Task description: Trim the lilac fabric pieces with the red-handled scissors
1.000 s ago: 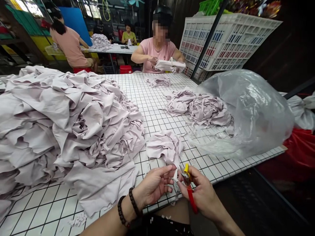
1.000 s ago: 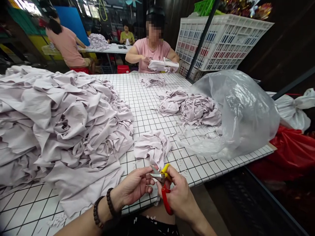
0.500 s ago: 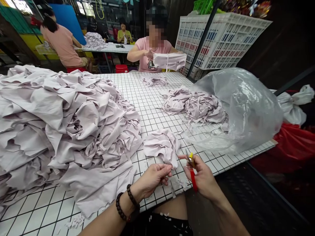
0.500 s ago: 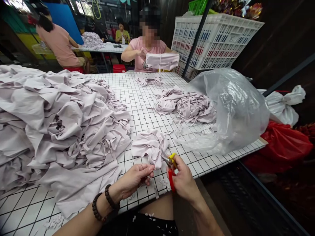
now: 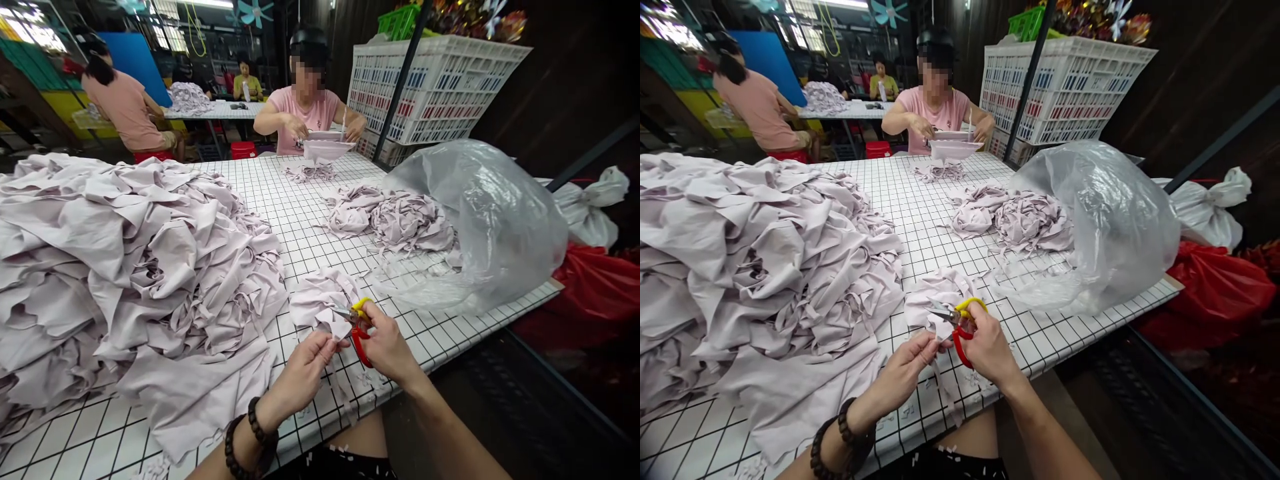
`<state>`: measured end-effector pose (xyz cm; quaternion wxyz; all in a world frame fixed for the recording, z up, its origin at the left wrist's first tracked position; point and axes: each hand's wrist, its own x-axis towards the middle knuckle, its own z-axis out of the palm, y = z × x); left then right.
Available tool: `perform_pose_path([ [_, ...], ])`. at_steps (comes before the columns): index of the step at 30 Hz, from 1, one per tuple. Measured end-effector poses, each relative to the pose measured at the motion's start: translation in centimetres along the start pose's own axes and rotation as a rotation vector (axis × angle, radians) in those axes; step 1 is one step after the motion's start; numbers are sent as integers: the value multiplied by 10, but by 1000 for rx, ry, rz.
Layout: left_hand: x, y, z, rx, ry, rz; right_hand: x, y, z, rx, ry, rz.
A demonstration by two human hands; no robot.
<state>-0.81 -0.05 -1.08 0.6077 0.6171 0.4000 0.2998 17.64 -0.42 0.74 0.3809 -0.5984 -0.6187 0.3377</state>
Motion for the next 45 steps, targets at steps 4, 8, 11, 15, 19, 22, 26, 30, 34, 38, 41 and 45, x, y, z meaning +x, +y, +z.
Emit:
perform_pose_path([
  [4,-1,6,-3,64,68,75,-11,12,11,62,115,39],
  [8,-1,12,1,2,151,128,-20,28,24,225,136,129],
  [11,4,13,4,-199,61,87,-25,29,20,260,68,144],
  [15,9,10,6,-299,34,38,-34,16,-10,-16,81,174],
  [19,9,8,6,-131,71,141,-44,2,-34,-349,-88,124],
  [22,8,10,7,32,71,205,-45,-3,-36,-461,-110,104],
  [26,8,11,9,145,48,242,-43,-6,-32,-507,-96,92],
  [30,7,9,9,160,29,264,-40,-10,-28,-510,-96,60],
  [34,7,7,8,166,28,271,-39,-12,-26,-524,-99,36],
  [38,7,7,7,152,13,265,-38,-12,-25,-548,-108,45],
  [41,6,9,6,128,7,266,-37,-13,-25,-558,-129,63],
  [45,6,10,5,109,-11,266,-36,-13,-24,-582,-148,81],
])
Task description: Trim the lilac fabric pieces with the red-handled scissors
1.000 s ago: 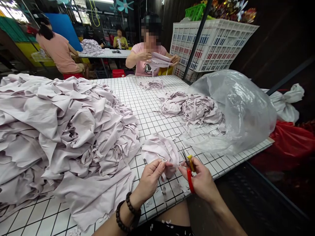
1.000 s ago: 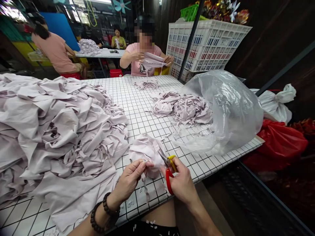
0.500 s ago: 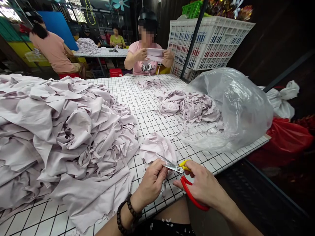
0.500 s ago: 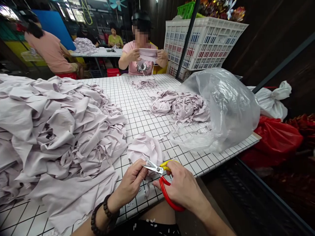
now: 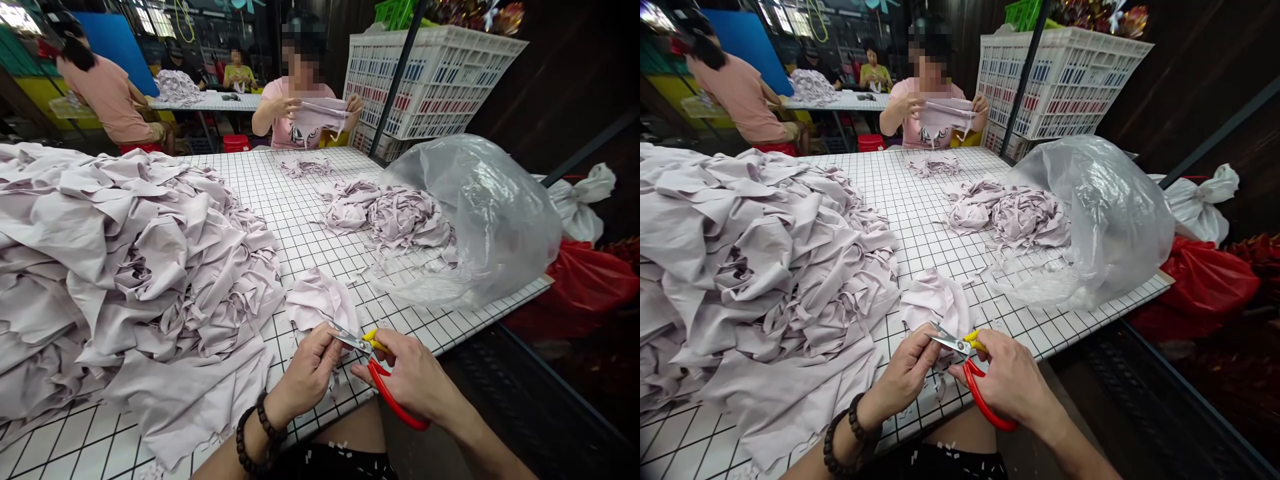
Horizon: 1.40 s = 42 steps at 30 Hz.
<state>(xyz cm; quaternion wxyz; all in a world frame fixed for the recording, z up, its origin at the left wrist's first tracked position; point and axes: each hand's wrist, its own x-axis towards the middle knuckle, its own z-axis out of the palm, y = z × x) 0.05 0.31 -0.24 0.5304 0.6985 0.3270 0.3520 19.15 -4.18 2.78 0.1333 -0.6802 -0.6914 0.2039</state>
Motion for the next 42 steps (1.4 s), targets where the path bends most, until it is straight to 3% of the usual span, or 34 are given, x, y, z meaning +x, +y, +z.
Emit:
perform_pose_path([
  [21,-4,-6,-1,-1,-53,-10,2,16,12,-44,74,-126],
  [26,-10,-6,-3,4,-52,-46,15,24,5,100,-62,-101],
  [34,-14,-7,-8,-77,24,-112,39,28,-21,546,-304,-63],
  [38,-14,-5,-10,-112,15,-117,62,36,-12,687,-139,44],
  [42,-15,-4,-8,-129,11,-134,107,27,8,585,57,155],
])
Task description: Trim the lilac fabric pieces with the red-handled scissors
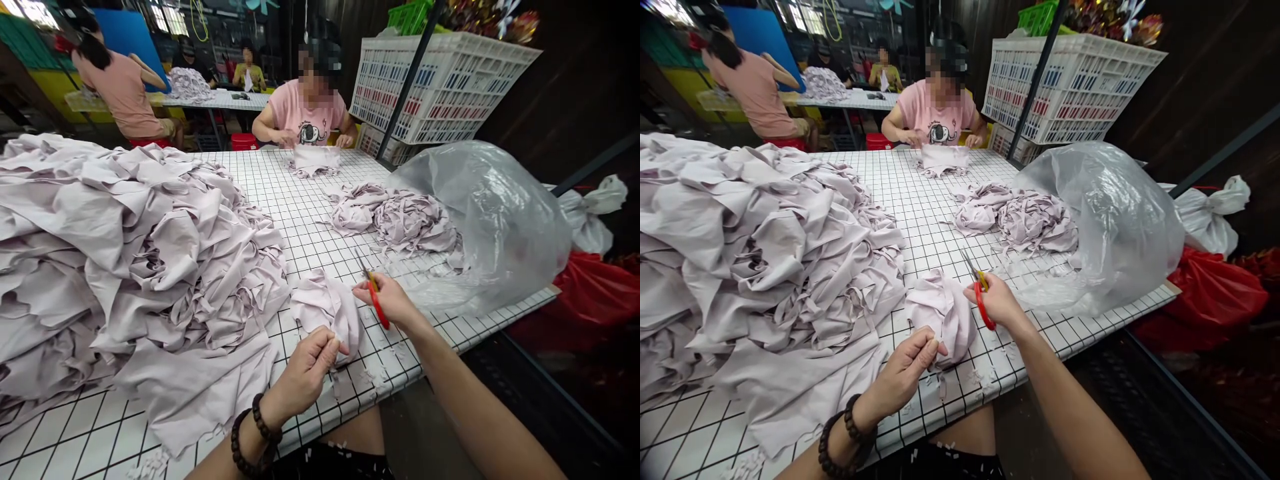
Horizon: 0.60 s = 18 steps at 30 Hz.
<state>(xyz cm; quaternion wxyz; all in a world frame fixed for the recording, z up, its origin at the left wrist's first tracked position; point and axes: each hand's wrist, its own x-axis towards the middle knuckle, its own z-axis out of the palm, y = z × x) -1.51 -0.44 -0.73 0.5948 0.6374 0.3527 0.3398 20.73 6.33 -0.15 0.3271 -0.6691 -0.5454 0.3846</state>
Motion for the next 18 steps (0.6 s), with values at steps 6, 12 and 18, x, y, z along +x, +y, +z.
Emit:
perform_pose_path([
  [6,-13,0,5,113,-88,51,65,-26,56,-48,52,-26],
  [12,-31,12,-12,316,-11,145,78,-41,14,186,172,-142],
  [18,-42,44,-10,420,-357,166,47,-11,-52,277,269,-162],
])
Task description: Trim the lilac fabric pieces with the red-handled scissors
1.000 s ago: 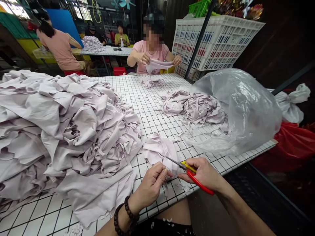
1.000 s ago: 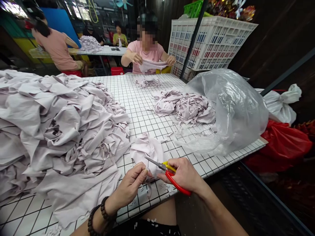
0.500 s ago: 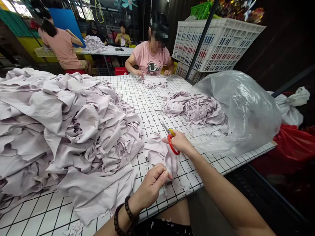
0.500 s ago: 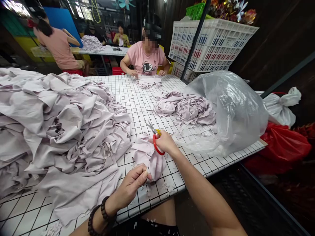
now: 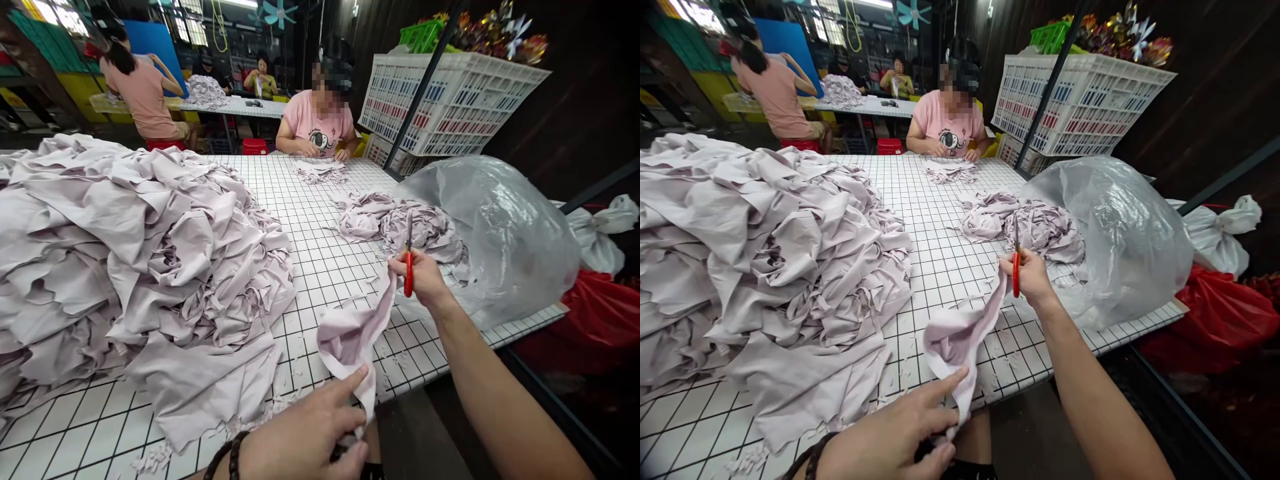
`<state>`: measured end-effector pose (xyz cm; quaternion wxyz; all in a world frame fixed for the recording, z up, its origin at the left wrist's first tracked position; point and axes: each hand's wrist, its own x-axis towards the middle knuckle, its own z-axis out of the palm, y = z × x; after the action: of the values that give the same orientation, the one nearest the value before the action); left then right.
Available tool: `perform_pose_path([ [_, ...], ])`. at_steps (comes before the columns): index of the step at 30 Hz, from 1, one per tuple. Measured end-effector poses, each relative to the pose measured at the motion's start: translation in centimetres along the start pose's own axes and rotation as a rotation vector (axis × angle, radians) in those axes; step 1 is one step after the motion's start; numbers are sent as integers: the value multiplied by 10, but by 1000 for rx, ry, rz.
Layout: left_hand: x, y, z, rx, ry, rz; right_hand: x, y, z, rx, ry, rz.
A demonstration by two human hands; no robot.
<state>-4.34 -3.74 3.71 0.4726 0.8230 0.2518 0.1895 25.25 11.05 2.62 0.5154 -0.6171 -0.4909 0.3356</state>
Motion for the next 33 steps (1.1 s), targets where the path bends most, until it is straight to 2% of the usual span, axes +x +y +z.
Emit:
perform_pose_path([
  [2,4,0,-7,20,-23,-21,-5,11,-5,-20,-41,39],
  [6,30,-25,-26,68,294,-176,-3,18,9,-35,-110,38],
  [7,41,-34,-29,77,330,-190,0,15,14,-36,-128,18],
  [9,63,-52,-30,72,267,-151,7,4,26,-44,-169,-35],
  [11,82,-65,-28,49,73,-109,15,-9,36,-56,-209,-96],
  [13,92,-73,-26,52,-109,-151,22,-21,46,-72,-244,-147],
  [15,92,-77,-26,74,-182,-231,29,-32,57,-87,-269,-186],
  [19,73,-73,-26,14,-179,-276,38,-51,89,-96,-297,-242],
  [22,56,-58,-21,-166,-47,-266,34,-64,117,-126,-336,-268],
  [24,46,-44,-18,-370,39,-275,22,-69,125,-162,-360,-285],
  [27,32,-29,-14,-705,120,-285,-11,-66,110,-184,-436,-237],
  [29,27,-26,-13,-843,196,-295,-40,-56,85,-60,-646,-20],
  [31,26,-27,-12,-900,270,-309,-70,-42,61,116,-827,103],
  [33,29,-28,-10,-873,298,-311,-98,-27,45,169,-851,180],
])
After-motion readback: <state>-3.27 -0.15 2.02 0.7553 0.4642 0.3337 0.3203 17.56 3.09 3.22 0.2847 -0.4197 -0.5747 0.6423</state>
